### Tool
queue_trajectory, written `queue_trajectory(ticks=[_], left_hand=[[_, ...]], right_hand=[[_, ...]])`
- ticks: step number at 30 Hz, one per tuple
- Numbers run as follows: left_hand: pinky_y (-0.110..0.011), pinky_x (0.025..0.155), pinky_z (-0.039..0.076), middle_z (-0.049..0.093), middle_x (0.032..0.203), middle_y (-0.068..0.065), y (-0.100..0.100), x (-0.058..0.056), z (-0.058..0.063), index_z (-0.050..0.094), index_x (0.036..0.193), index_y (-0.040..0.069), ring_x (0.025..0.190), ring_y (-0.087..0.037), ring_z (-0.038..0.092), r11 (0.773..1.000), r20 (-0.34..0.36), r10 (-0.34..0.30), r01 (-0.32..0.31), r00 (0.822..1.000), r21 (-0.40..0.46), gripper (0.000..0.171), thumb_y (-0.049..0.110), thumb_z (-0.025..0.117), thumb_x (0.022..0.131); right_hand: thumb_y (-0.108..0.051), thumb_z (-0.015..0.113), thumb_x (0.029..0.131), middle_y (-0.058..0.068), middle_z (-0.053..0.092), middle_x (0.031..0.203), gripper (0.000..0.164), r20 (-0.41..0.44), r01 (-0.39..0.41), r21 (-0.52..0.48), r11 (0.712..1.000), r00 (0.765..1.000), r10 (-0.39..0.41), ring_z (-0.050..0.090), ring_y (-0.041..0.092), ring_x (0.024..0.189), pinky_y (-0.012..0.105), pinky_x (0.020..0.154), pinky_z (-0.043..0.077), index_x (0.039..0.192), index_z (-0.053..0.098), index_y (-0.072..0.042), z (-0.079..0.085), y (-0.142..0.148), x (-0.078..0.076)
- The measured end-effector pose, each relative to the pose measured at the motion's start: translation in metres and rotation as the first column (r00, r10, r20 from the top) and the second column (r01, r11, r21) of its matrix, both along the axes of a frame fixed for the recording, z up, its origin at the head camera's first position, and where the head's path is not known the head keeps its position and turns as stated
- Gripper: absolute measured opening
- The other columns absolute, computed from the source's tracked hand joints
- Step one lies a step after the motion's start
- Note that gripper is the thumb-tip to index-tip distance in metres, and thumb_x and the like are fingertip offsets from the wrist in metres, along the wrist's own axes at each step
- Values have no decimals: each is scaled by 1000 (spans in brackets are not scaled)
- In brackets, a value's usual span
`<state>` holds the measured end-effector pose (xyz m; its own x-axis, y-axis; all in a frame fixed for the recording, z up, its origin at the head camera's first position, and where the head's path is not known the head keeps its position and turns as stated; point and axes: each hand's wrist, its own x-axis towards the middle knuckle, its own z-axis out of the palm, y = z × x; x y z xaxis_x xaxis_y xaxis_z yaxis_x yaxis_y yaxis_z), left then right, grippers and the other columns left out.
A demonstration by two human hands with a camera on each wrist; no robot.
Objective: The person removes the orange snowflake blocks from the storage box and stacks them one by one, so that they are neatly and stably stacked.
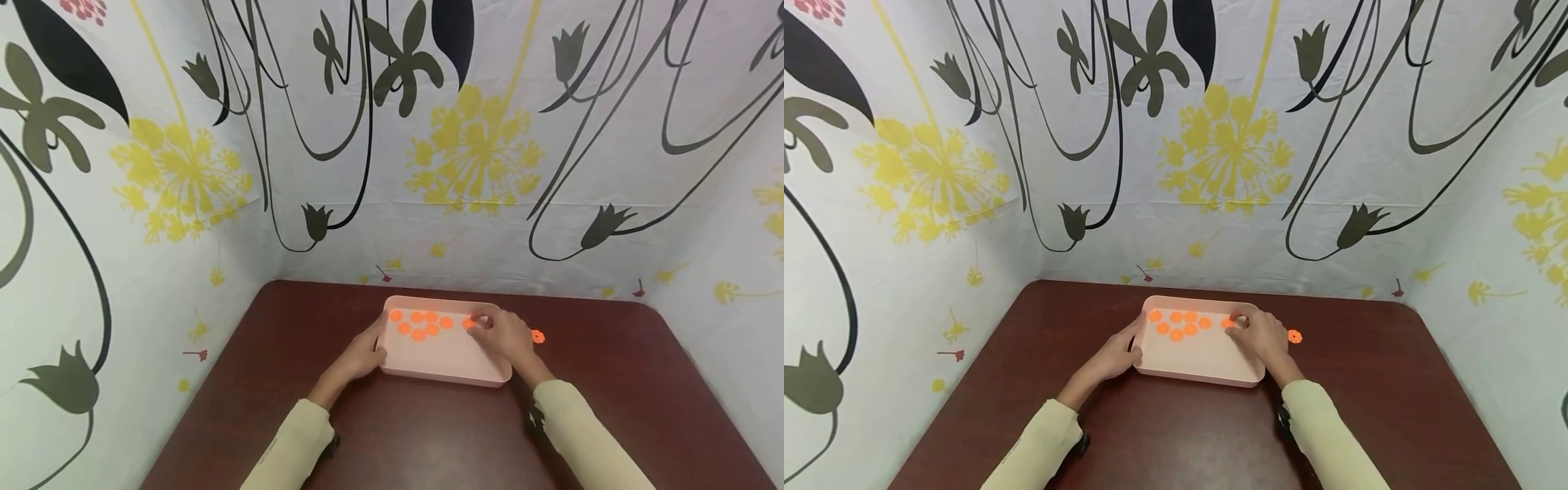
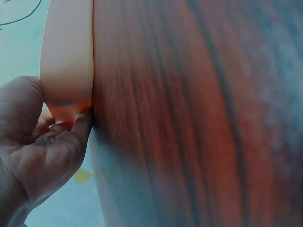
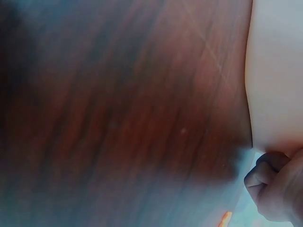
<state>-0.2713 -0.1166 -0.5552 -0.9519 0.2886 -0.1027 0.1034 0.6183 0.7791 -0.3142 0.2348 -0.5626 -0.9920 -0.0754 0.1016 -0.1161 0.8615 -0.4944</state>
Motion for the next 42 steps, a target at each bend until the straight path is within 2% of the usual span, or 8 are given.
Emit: queue_trajectory(ticks=[4,7,12,15,20,28,32,42], left_hand=[[-46,124,34,15,179,0,1,-2,1,14,171,20,160,-19,29,1000,0,-11,11,1000,-14,89,4,54,94],[-49,128,30,16,179,-1,1,-4,4,15,171,18,163,-21,22,1000,-15,-20,20,1000,-10,88,3,54,94],[-51,126,31,17,179,-1,0,-6,10,17,171,16,163,-23,22,1000,-31,-20,20,999,4,86,3,54,94],[-49,125,32,16,179,-1,-1,-5,11,16,171,19,162,-22,24,1000,-21,-15,15,1000,-5,87,4,53,94],[-48,124,33,17,179,-2,-2,-4,8,15,171,21,161,-22,27,1000,-22,-10,10,1000,-17,88,3,53,94],[-48,123,33,16,179,1,-4,-2,7,15,171,19,162,-21,24,1000,-20,-16,16,1000,-13,87,4,54,95],[-50,126,32,17,179,1,-4,0,5,16,171,20,162,-21,26,1000,-16,-1,1,1000,-8,86,4,54,96],[-50,125,32,18,179,-1,1,2,3,17,171,15,162,-23,25,1000,-17,-12,12,1000,-2,89,0,55,91]], right_hand=[[-52,81,88,5,78,109,47,5,-5,5,1000,1000,5,67,21,86,31,61,43,129,74,-30,2,1,0],[-53,82,86,5,79,110,47,0,4,-1,1000,1000,-4,70,22,89,32,62,44,127,76,-31,4,0,0],[-51,85,85,4,80,114,42,-12,22,-22,1000,1000,-22,72,25,98,35,67,48,121,78,-30,7,-2,-3],[-49,85,85,4,80,115,40,-19,22,-7,1000,1000,-22,72,26,99,36,69,49,119,79,-29,8,-5,-3],[-47,84,87,4,81,114,38,-29,1,55,999,1000,1,72,27,90,36,62,47,119,79,-26,9,-8,-3],[-47,84,86,5,82,106,36,2,-3,101,995,1000,3,63,20,72,33,55,41,115,81,-25,8,-11,-4],[-48,83,86,5,81,103,39,5,-11,85,996,1000,11,63,20,73,33,55,42,115,81,-22,5,-9,-3],[-45,82,88,5,79,97,40,-15,10,45,999,1000,-9,68,20,80,35,62,48,112,75,-14,0,1,-2]])
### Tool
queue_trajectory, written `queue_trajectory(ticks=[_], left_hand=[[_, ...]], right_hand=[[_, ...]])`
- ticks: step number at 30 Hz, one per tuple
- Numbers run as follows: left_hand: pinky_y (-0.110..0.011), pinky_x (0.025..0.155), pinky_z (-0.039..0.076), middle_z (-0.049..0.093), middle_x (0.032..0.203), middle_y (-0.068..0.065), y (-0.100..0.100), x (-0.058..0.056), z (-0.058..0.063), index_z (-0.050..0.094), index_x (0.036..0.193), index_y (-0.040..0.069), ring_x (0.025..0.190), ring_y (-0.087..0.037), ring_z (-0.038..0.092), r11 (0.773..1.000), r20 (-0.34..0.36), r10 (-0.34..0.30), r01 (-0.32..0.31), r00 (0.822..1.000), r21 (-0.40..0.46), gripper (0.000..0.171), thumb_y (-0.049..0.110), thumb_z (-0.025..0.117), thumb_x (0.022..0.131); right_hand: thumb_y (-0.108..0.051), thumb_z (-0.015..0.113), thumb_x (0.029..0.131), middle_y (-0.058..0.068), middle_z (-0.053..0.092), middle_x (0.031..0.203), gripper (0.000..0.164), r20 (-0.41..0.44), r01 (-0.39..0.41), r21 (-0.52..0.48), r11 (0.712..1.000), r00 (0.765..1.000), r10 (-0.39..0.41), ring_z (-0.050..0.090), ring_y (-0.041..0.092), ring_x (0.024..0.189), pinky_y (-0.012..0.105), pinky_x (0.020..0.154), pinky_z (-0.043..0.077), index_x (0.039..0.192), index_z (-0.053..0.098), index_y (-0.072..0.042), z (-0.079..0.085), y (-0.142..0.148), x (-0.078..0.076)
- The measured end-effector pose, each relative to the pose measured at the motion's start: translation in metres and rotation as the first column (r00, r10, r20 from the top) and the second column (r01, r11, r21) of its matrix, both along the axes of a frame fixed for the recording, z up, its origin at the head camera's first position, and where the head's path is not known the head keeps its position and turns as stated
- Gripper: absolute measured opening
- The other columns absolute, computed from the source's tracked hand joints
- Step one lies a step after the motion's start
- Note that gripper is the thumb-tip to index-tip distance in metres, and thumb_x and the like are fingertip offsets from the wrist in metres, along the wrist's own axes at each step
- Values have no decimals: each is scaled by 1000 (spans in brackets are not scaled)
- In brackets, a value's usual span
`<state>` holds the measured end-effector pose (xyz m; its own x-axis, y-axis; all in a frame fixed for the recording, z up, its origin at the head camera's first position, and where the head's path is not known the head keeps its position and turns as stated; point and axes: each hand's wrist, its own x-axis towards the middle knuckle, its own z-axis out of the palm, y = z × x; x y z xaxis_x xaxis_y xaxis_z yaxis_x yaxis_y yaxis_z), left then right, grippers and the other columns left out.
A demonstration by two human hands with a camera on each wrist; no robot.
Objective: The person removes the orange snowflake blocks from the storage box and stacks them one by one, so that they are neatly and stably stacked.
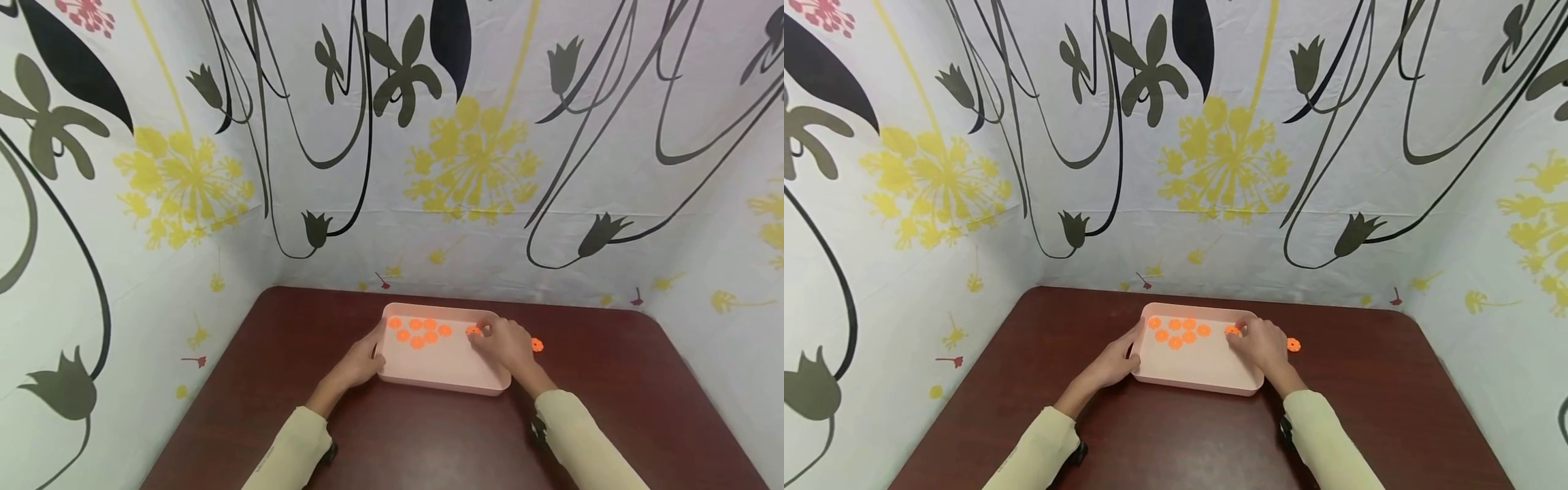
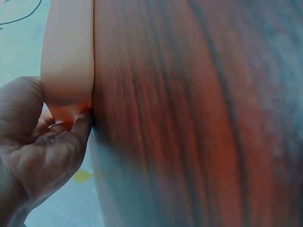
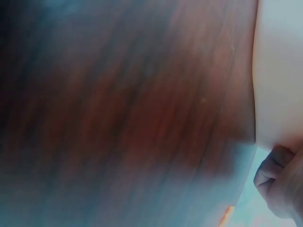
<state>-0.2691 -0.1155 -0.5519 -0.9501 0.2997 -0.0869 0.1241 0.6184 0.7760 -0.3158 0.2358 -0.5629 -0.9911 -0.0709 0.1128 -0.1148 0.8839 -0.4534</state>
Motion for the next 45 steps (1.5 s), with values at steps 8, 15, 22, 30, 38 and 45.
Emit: queue_trajectory(ticks=[8,15,22,30,38,45], left_hand=[[-50,125,33,18,179,0,-1,1,-3,16,171,17,161,-22,28,1000,-3,-3,3,1000,13,88,3,55,93],[-50,123,34,20,178,-1,0,2,0,16,171,17,157,-21,34,1000,5,16,-16,1000,1,88,3,55,93],[-47,117,37,20,178,-3,0,2,0,14,171,18,150,-20,39,1000,-1,27,-27,1000,8,91,2,54,92],[-50,127,31,19,179,-3,1,2,-1,15,171,17,160,-22,29,1000,1,22,-22,1000,1,86,4,54,96],[-51,124,33,18,179,-5,2,4,2,15,171,16,157,-23,34,1000,7,20,-21,1000,19,88,1,54,94],[-45,112,38,19,179,-5,2,5,2,14,171,17,144,-23,41,999,15,24,-24,1000,27,89,1,54,93]], right_hand=[[-44,81,89,6,79,98,40,-17,-29,-46,999,999,28,67,17,78,33,62,47,116,75,-14,5,4,3],[-38,80,91,1,70,80,36,-27,-70,-103,992,997,68,54,16,69,31,59,39,119,76,-16,9,7,6],[-37,79,92,-2,57,70,36,-34,-117,-115,987,993,114,47,15,62,31,54,35,121,76,-16,9,10,3],[-36,82,90,-5,53,65,38,-141,-109,-118,987,986,92,44,12,57,28,52,33,122,78,-16,8,18,2],[-30,85,88,-7,50,63,34,-236,-150,-80,985,963,128,41,8,56,26,52,32,116,79,-12,12,36,7],[-32,85,88,-8,49,63,29,-288,-120,-26,992,952,108,39,7,55,25,51,31,109,78,-12,22,59,14]])
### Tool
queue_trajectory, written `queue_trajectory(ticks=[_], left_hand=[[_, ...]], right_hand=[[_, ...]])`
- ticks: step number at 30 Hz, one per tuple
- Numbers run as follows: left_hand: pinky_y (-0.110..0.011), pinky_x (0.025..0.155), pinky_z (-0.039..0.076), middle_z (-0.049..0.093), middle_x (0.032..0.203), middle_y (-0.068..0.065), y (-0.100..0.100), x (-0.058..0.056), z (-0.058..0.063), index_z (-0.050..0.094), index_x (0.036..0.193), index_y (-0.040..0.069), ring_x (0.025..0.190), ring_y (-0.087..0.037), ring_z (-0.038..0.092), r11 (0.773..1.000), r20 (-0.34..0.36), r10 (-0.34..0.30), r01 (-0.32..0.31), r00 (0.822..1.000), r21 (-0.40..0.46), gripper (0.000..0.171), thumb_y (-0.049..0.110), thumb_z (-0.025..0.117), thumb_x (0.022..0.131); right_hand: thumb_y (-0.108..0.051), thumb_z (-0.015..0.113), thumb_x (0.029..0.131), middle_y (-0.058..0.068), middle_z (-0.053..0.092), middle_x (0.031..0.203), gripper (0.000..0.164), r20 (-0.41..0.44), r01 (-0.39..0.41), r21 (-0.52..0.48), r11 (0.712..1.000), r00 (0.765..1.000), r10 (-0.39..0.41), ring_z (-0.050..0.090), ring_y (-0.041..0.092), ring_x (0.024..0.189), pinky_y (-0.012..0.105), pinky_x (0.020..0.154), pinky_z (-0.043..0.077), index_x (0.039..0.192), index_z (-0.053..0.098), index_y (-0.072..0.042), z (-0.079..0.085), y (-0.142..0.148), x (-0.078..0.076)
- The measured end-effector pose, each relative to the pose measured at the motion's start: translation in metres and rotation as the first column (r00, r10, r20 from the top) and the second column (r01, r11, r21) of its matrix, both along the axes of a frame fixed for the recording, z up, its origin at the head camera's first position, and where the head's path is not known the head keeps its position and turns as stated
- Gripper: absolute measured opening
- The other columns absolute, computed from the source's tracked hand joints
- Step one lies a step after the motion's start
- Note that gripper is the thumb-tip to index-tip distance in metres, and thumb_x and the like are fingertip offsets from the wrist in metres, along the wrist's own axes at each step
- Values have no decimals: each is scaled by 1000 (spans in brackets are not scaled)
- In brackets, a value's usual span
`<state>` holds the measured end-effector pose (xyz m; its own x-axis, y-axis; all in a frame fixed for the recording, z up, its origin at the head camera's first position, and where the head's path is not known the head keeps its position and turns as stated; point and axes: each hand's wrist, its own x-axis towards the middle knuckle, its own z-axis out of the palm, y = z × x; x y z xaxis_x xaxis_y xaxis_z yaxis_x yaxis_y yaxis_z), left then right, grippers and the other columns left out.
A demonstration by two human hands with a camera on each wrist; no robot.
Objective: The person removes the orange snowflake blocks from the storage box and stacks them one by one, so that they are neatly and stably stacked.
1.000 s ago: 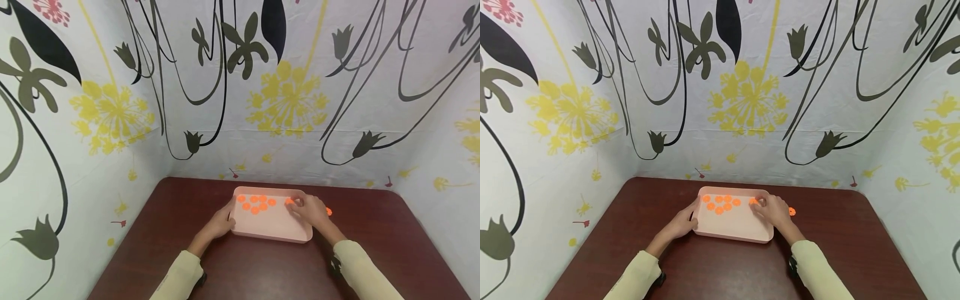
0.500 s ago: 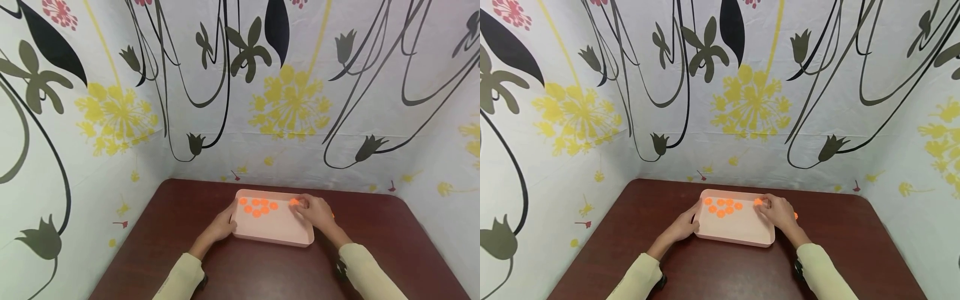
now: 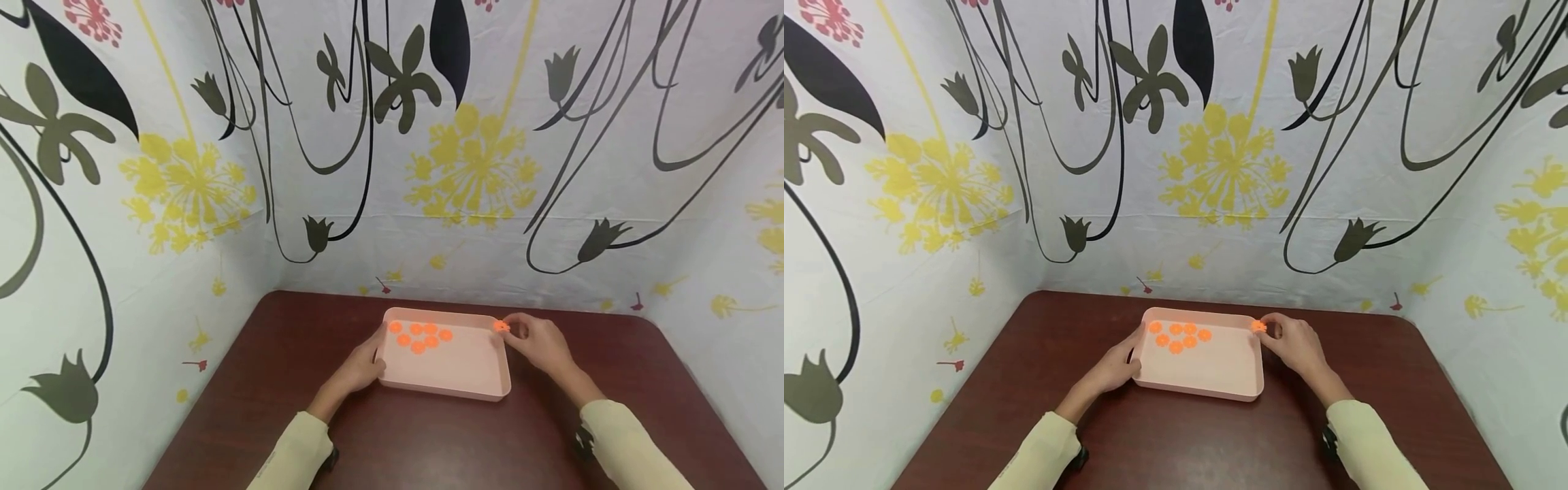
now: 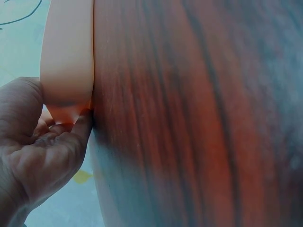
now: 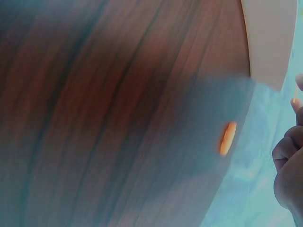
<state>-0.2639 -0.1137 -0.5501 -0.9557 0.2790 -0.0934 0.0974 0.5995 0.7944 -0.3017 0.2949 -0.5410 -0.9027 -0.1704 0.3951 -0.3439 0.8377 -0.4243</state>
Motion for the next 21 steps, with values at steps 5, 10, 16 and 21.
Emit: queue_trajectory(ticks=[5,10,16,21], left_hand=[[-45,111,38,19,179,-5,0,0,-2,14,171,17,143,-22,42,1000,-4,4,-4,1000,3,89,2,53,93],[-49,119,37,19,179,-6,0,-2,-3,14,171,16,150,-22,39,1000,-13,10,-10,1000,-9,89,2,54,93],[-51,126,32,18,179,-5,0,-4,-4,15,171,19,159,-23,31,1000,-8,10,-10,1000,-11,88,3,54,94],[-51,125,33,18,179,-4,0,-3,-4,14,171,19,158,-22,33,1000,-1,10,-10,1000,-10,88,4,55,94]], right_hand=[[-32,82,91,-8,50,61,30,19,42,6,999,999,-42,39,7,53,26,50,32,112,77,-11,3,20,7],[-37,81,93,-6,50,63,34,45,93,22,995,995,-93,39,9,52,27,49,31,115,76,-12,-3,40,12],[-33,79,93,-5,51,66,33,89,102,72,992,990,-108,41,10,57,27,52,32,116,75,-9,-12,58,18],[-29,78,93,-4,54,69,32,160,74,83,994,983,-86,45,12,61,29,55,34,117,75,-8,-17,64,21]])
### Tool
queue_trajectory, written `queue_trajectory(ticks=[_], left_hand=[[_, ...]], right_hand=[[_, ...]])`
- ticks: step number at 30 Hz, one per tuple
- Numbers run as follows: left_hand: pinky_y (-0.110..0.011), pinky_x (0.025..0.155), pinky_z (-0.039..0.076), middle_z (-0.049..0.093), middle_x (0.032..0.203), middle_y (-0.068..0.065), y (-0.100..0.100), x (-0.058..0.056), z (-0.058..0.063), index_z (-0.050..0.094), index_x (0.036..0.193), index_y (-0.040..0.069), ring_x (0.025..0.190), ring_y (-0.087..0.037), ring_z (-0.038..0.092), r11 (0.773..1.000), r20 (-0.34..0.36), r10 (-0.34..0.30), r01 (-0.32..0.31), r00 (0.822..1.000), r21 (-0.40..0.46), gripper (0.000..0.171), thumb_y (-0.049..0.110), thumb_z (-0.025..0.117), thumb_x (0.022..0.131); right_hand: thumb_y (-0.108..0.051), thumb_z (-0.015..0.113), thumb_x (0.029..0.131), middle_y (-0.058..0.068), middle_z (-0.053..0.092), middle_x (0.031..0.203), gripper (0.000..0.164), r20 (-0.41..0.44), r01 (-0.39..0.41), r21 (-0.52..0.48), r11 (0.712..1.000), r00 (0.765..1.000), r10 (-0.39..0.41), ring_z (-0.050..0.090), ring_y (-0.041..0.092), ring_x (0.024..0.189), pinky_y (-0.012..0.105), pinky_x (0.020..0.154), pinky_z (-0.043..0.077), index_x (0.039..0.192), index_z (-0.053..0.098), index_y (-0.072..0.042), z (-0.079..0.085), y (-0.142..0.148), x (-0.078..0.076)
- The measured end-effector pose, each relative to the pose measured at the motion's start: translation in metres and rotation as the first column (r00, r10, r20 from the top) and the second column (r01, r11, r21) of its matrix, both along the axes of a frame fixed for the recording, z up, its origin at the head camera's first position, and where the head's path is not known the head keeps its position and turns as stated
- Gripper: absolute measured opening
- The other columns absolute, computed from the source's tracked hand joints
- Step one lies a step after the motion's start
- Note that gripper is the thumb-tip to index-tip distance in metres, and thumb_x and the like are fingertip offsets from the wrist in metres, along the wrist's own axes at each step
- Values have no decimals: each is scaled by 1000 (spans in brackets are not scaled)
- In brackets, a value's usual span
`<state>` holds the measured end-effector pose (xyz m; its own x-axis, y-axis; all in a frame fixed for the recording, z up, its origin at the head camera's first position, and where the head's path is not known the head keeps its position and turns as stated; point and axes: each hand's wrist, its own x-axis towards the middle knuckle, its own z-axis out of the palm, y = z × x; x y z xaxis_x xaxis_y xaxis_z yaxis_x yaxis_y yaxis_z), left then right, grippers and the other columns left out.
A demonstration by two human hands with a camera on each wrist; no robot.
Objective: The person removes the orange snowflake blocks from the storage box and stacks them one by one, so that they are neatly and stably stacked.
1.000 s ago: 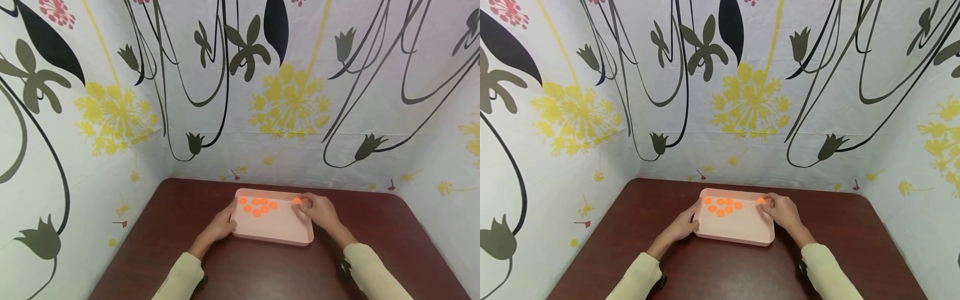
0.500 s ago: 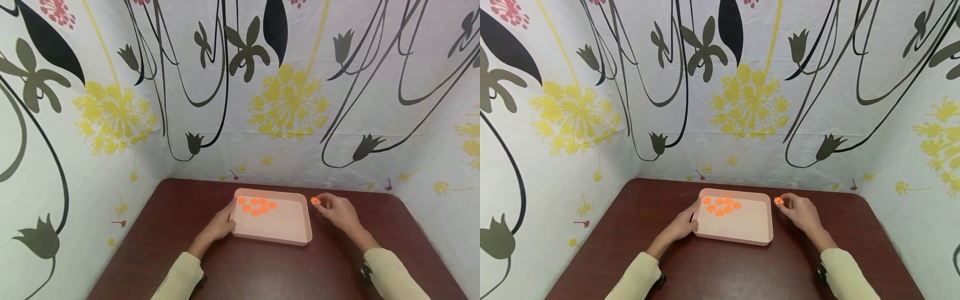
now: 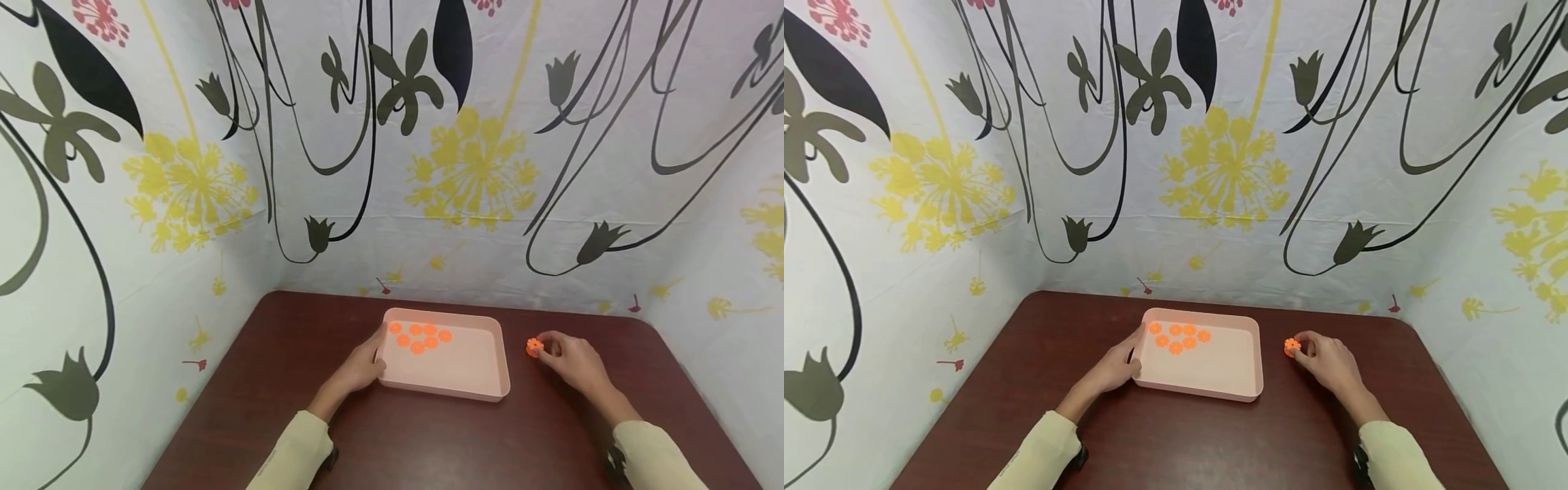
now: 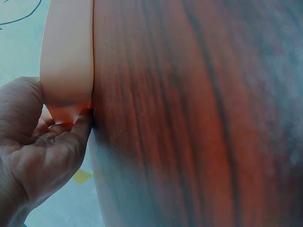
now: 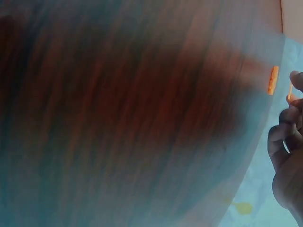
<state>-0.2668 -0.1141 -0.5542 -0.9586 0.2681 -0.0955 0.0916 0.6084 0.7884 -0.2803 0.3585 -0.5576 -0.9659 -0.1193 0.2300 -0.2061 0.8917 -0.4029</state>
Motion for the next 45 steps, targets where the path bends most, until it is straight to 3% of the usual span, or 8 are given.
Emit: queue_trajectory(ticks=[22,29,38,45], left_hand=[[-50,128,29,17,179,-5,1,1,2,16,171,14,163,-22,23,1000,-16,-24,24,1000,-11,89,0,55,92],[-51,129,26,16,179,-5,1,0,1,16,171,14,164,-22,22,1000,-17,-21,21,1000,0,89,0,55,91],[-49,130,26,17,179,-6,1,-2,0,16,171,14,163,-22,23,1000,-20,-14,14,1000,-1,89,2,56,92],[-51,129,27,17,179,-5,0,-1,0,16,171,13,164,-24,22,1000,-22,-23,22,1000,-4,89,1,55,91]], right_hand=[[-35,76,95,-5,57,69,41,99,-10,14,1000,995,9,49,12,63,28,55,37,123,73,-4,-8,2,0],[-36,79,94,-7,59,70,40,-30,-19,-35,999,999,18,49,5,63,26,58,38,121,75,-7,-5,-4,-1],[-24,86,88,-9,56,67,35,-195,-89,-165,982,979,56,45,0,59,24,57,38,118,76,-9,7,-38,-4],[-15,84,90,-4,57,73,39,-178,-156,-284,946,978,108,48,2,61,24,55,39,126,72,-7,11,-63,-6]])
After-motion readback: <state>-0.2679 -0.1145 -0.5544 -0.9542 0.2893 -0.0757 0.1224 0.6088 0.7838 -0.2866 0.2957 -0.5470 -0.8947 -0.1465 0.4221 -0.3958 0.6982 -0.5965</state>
